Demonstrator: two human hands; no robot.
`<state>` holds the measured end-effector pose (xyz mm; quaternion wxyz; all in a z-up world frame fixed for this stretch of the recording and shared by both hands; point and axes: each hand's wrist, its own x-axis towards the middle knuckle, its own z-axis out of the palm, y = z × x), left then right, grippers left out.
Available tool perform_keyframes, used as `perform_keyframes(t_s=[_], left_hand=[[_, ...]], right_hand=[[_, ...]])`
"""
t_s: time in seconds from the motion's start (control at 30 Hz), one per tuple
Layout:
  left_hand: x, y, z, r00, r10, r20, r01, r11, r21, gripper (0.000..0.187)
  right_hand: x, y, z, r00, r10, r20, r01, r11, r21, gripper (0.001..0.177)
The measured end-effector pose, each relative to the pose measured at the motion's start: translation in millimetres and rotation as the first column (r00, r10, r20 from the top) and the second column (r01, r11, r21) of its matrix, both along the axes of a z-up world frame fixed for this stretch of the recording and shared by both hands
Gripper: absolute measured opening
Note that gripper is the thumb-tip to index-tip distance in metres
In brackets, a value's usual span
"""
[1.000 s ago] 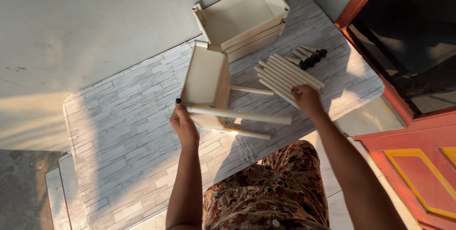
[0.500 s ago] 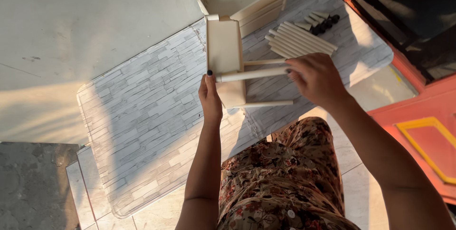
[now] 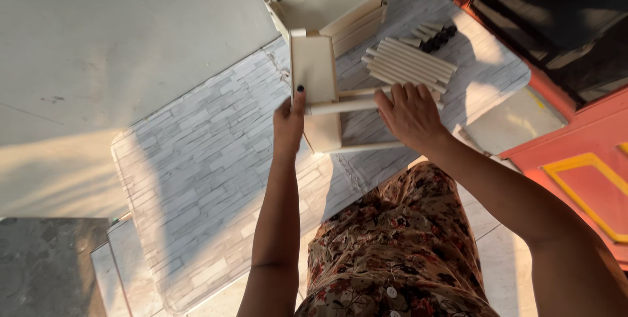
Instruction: The person assembles a small plastic shelving unit by inserting white plastic rods into the corner sockets of beige plastic trays. They connect two trays with rods, then add a third tray to the structure, and finally attach black feet to the bottom of the unit.
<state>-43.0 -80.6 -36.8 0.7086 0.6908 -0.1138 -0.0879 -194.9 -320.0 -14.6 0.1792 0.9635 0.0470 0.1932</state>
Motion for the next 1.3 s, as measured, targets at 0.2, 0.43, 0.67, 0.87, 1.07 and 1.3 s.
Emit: perform_keyframes(t_s=[0.2,0.43,0.67,0.87,1.07,1.3], left_hand=[[-15.6,-11.8,-11.5,0.998,0.061,-0.034,-0.062,0.997,-0.044,0.055],[-21.2,-11.4,-3.0,0.999,0.017,-0.033,-0.023,0.981,-0.192,0.046],[-23.3,-8.9,-6.0,1.000,0.019,0.004,-0.018,0.994,-0.112,0.046],[-25.2,-5.7,-4.9,1.000,0.005,0.022,-0.004,0.998,-0.057,0.046],[-27.3,-3.5,-3.2,0.999,0.017,0.034,-0.015,0.999,-0.036,0.046],[-24.3,-4.8,-7.0,0.998,0.055,0.028,-0.055,0.998,0.007,0.045]], right_hand=[[8.8,-18.6,-17.2,0.990,0.048,-0.132,-0.033,0.993,0.111,0.020],[6.5,-15.2,-1.8,0.967,0.078,-0.242,-0.022,0.974,0.225,0.043],[14.0,-13.4,33.6,0.791,0.100,-0.604,0.204,0.887,0.415,0.048],[29.7,-36.8,14.4,0.633,0.327,-0.702,0.334,0.702,0.629,0.063],[40.5,-50.9,0.1,0.476,0.329,-0.815,0.545,0.617,0.568,0.069],[13.5,-22.1,31.3,0.810,0.070,-0.582,0.213,0.890,0.403,0.056]])
